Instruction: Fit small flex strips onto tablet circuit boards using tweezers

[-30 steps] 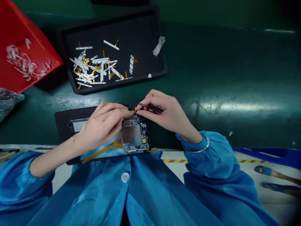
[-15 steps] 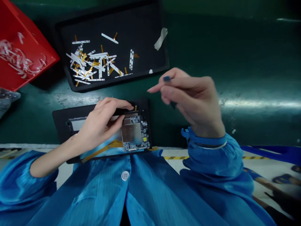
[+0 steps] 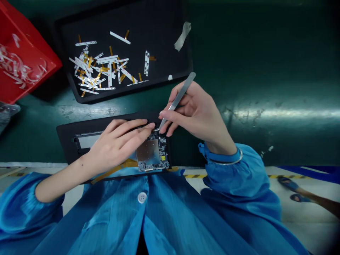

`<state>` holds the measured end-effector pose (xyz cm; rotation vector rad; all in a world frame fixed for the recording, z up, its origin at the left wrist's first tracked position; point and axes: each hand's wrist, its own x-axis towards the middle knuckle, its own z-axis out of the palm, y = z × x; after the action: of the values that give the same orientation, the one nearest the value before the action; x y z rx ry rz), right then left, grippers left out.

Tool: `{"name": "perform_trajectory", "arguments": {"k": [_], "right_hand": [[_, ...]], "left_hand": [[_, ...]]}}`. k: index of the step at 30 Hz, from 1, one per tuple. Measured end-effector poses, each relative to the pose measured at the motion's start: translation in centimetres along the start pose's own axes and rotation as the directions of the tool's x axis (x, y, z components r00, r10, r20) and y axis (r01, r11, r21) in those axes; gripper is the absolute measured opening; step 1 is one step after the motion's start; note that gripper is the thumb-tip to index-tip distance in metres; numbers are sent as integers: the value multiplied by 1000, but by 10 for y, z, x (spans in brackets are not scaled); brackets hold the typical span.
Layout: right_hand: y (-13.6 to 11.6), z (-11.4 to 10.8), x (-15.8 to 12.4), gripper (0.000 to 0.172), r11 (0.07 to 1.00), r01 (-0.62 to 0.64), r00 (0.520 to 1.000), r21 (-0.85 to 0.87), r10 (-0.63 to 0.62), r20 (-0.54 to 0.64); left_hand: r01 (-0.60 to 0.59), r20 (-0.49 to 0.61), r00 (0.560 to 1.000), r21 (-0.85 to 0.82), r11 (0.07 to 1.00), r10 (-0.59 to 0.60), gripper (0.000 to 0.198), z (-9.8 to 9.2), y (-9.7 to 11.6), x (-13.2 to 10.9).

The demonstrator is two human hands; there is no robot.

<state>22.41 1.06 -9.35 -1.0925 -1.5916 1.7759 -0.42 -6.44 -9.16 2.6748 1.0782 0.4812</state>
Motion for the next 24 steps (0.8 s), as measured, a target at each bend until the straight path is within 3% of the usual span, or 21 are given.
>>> {"name": "perform_trajectory", "arguments": {"k": [4, 15, 24], "right_hand": [[-2, 1, -2, 33, 1000, -19, 1000, 5, 19, -2], [-2, 4, -4, 34, 1000, -1, 998, -9, 1, -70], [-1, 3, -4, 31, 993, 38, 998, -108, -43, -48]], "left_hand": [[6, -8, 1000, -20, 1000, -6, 42, 0, 0, -1], [-42, 9, 999, 46, 998, 42, 17, -5, 1, 2], [-42, 14, 999, 44, 998, 41, 17, -2, 1, -1]]}}
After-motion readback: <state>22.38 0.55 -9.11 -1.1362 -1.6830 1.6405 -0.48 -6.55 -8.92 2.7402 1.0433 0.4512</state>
